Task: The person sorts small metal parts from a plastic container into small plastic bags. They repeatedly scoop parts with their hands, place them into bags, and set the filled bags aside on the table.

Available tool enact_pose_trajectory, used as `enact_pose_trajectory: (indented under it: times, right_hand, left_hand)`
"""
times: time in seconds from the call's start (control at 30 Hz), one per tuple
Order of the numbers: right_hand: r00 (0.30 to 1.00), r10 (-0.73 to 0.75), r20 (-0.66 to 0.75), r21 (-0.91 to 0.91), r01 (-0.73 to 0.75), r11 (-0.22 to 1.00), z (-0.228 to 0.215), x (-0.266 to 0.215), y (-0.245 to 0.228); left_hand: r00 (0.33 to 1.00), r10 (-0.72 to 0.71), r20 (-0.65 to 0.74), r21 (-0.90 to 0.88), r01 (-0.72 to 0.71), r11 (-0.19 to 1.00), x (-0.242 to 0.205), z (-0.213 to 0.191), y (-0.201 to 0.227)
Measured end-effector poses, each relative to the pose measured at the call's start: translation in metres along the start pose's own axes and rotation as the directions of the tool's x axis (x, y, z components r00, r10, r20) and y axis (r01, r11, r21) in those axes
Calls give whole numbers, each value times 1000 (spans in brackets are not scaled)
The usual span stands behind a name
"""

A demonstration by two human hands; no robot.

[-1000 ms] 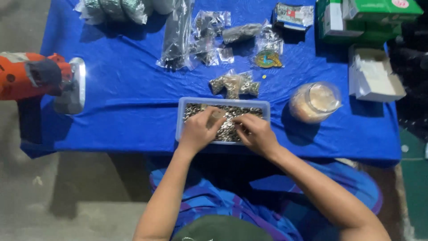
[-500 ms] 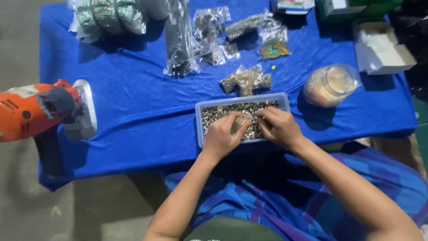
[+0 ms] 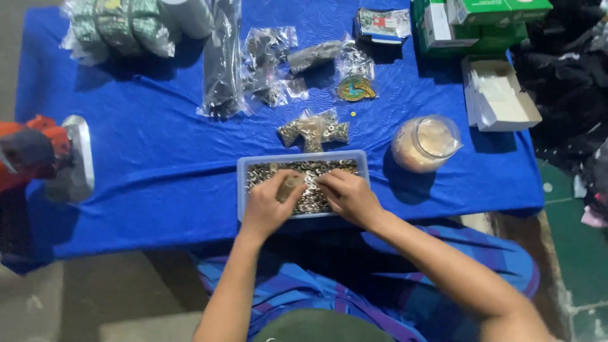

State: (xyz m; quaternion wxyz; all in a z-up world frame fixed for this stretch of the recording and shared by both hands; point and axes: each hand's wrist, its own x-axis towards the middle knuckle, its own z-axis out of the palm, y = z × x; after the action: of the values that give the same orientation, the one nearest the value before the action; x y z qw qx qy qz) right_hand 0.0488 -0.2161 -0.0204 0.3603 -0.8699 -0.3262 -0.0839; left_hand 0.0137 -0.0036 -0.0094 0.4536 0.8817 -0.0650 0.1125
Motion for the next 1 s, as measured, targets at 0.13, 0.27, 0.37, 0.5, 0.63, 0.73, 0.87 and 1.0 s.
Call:
enact_pose_trajectory:
  times: [0.13, 0.27, 0.37, 0.5, 0.63, 0.73, 0.87, 1.0]
  right_hand:
    - [999, 1, -48, 60, 2, 998, -3, -2, 2]
    - [997, 4, -76, 67, 1, 998, 0, -5, 2]
    - [997, -8, -76, 50, 12, 999, 1, -4, 6]
    - [998, -53, -42, 61, 55, 997, 0, -2, 5]
    - [996, -88, 3, 15, 88, 996, -1, -4, 2]
    - [999, -32, 29, 31, 31, 999, -3, -8, 9]
    - [999, -10, 41, 94, 6, 996, -9, -8, 10]
    - [998, -27, 49, 125, 20, 992, -12, -6, 8]
  left_hand:
    - [999, 8, -53, 28, -6, 1000, -3, 1, 3]
    - [997, 31, -75, 67, -26, 997, -7, 4, 1]
    - [994, 81, -67, 85, -75, 994, -5, 5, 0]
    - [997, 77, -4, 34, -77, 996, -5, 3, -1]
    - [996, 68, 49, -44, -66, 997, -6, 0, 4]
    - [995, 51, 81, -86, -44, 995, -6, 0, 9]
    - [993, 40, 115, -89, -30, 996, -8, 0, 9]
    - [996, 4, 94, -152, 11, 988, -10, -4, 13]
